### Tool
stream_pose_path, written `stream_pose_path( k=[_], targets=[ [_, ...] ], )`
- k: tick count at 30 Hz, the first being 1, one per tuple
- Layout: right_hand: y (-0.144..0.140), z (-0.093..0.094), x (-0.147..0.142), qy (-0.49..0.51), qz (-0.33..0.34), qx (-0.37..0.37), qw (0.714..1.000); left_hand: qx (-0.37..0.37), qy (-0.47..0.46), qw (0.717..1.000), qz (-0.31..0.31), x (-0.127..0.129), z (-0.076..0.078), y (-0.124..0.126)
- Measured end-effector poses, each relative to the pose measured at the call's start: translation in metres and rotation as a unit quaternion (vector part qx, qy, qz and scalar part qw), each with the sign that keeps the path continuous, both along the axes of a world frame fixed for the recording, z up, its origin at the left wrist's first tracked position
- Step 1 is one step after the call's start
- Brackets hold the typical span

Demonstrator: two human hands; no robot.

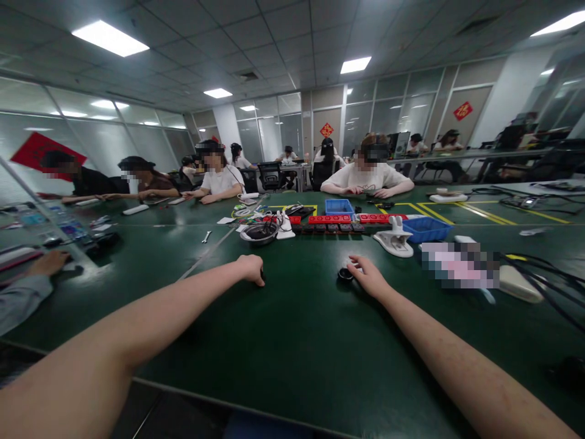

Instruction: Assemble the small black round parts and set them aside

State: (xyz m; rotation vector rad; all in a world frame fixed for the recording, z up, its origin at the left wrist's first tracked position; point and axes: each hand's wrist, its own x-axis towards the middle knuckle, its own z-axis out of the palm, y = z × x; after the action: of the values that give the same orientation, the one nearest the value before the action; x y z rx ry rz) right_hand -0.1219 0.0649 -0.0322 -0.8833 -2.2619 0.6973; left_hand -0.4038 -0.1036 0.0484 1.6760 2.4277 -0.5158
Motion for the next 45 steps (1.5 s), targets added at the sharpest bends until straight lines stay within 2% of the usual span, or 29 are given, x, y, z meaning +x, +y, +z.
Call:
stream_pose_path(
  k=[6,13,24,29,35,38,40,42,45],
  targets=[
    [-0.002,0.001,-0.001,-0.015,0.003,0.002,1.0,-0.008,0.026,1.0,0.008,-0.022,0.001,-0.036],
    [-0.004,0.003,-0.001,-0.028,0.0,0.007,1.0,-0.044,0.032,0.997,0.062,-0.037,0.009,-0.073],
    [-0.007,0.004,-0.004,-0.045,0.002,0.026,0.999,-0.083,0.051,0.991,0.086,-0.05,0.011,-0.101],
    [-0.009,0.006,-0.003,-0.057,0.028,0.04,0.997,-0.107,0.053,0.989,0.085,-0.053,0.012,-0.111],
    [-0.01,0.007,-0.002,-0.068,0.039,0.04,0.996,-0.129,0.076,0.984,0.097,-0.042,0.022,-0.109],
    [-0.009,0.006,-0.001,-0.067,0.044,0.041,0.996,-0.144,0.102,0.978,0.115,-0.039,0.031,-0.099],
    [-0.009,0.007,-0.002,-0.064,0.045,0.04,0.996,-0.123,0.095,0.981,0.114,-0.038,0.039,-0.088],
    [-0.01,0.008,-0.002,-0.061,0.045,0.038,0.996,-0.088,0.064,0.99,0.092,-0.033,0.045,-0.077],
    [-0.011,0.009,-0.002,-0.055,0.042,0.032,0.997,-0.054,0.001,0.998,0.016,-0.015,0.049,-0.06]
  ],
)
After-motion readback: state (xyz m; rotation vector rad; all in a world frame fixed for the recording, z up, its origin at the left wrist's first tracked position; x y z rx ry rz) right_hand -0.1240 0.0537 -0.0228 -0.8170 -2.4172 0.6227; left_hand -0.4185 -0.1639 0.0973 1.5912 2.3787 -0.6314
